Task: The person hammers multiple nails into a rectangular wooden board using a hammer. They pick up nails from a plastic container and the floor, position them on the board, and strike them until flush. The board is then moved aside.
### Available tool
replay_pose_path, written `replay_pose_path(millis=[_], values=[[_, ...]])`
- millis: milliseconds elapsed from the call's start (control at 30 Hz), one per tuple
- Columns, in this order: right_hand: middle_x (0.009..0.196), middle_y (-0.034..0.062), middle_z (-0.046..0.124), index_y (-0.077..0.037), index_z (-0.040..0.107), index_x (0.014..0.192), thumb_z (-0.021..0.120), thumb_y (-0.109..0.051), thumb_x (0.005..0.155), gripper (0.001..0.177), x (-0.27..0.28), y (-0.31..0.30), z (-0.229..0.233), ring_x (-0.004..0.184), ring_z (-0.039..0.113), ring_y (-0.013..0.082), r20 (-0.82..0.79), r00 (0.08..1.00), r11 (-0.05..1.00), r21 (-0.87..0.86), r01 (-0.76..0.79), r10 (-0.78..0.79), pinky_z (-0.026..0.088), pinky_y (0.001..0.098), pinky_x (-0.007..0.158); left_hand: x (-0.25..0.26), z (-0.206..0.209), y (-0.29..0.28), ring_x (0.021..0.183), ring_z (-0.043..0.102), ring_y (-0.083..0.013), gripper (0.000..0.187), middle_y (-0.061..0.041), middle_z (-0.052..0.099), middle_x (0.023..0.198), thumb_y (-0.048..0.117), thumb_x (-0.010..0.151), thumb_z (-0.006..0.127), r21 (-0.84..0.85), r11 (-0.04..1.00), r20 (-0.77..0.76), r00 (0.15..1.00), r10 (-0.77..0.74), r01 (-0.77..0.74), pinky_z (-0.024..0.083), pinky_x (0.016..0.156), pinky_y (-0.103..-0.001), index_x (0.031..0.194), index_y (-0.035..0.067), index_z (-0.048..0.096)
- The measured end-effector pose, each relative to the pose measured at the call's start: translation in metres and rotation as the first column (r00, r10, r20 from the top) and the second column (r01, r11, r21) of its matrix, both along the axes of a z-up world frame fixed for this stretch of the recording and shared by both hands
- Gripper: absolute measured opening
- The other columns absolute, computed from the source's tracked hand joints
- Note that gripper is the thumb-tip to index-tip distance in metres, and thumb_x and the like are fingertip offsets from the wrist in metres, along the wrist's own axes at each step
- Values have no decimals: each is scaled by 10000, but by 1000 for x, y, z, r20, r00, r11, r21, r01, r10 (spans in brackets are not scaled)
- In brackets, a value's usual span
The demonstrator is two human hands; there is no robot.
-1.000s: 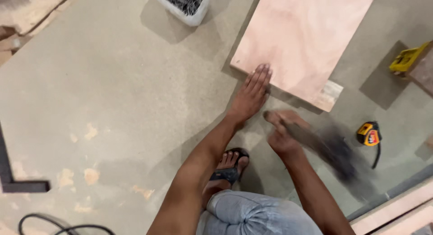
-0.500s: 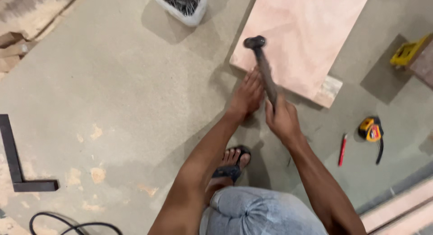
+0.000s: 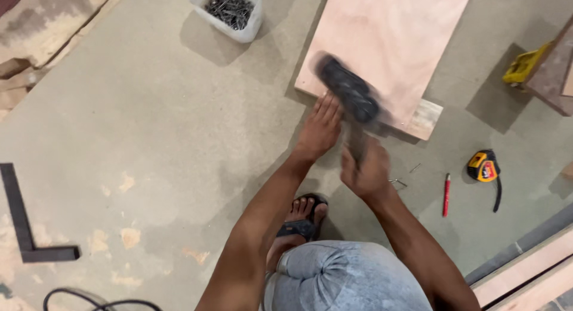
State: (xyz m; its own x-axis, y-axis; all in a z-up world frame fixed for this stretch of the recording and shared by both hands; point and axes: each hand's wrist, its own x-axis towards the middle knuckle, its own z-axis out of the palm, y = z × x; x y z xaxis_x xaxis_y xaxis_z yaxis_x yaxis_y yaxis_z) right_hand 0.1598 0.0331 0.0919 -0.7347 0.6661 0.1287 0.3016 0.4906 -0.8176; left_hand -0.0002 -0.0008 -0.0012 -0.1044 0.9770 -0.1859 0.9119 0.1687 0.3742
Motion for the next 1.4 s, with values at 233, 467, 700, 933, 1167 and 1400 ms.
replay_pose_path(millis=[233, 467, 700, 933, 1167, 1400], values=[[855, 315, 677, 52, 558, 1127, 644, -196, 992, 296, -24, 17, -33, 732, 656, 497, 397, 917, 969, 235, -77, -23, 529, 535, 641, 2, -10, -4, 1626, 85, -286, 815, -129, 74, 1741, 221, 986, 538, 175, 985, -93, 996, 17, -1, 105, 1335, -444, 1655, 23, 115], [772, 271, 642, 43, 524, 1245, 626, -148, 1057, 287, -8, 15, -38, 629, 675, 412, 392, 915, 992, -33, 119, -97, 495, 461, 564, -3, -41, 0, 1631, 102, -298, 680, -115, 121, 1740, 298, 1093, 511, 172, 981, -155, 986, -64, 90, 71, 1352, -474, 1624, 28, 184], [791, 146, 677, 6, 561, 1195, 748, -113, 1041, 270, 15, 14, -18, 682, 683, 226, 146, 954, 960, 142, 240, -260, 517, 359, 623, -142, -29, 10, 1571, 152, -212, 869, -54, 233, 1714, 355, 944, 691, 196, 966, -257, 959, -116, 169, 137, 1293, -442, 1658, 128, 251], [858, 161, 722, -17, 681, 1145, 829, -171, 883, 338, 39, 11, -11, 690, 716, 254, 299, 952, 958, 284, -31, -57, 571, 382, 626, -172, -23, 26, 1582, 191, -159, 717, -6, 244, 1728, 254, 1031, 640, 212, 886, -425, 855, -296, 412, 145, 1311, -340, 1655, 149, 303], [898, 127, 710, -53, 638, 1096, 714, -374, 862, 404, 1, -92, -44, 776, 713, 334, 519, 709, 838, -24, -546, 477, 546, 470, 631, -176, 10, 32, 1566, 229, -170, 666, 28, 287, 1682, 85, 965, 576, -83, 926, -341, 863, -373, 368, 163, 1283, -392, 1595, 183, 382], [1113, 141, 700, -113, 638, 1243, 705, -519, 858, 564, -43, -50, -5, 987, 685, 326, 816, 98, 619, -348, -704, 570, 528, 504, 805, -169, 24, 30, 1545, 205, -183, 693, 38, 268, 1682, 54, 941, 585, -33, 952, -227, 926, -302, 303, 139, 1255, -478, 1585, 197, 375]])
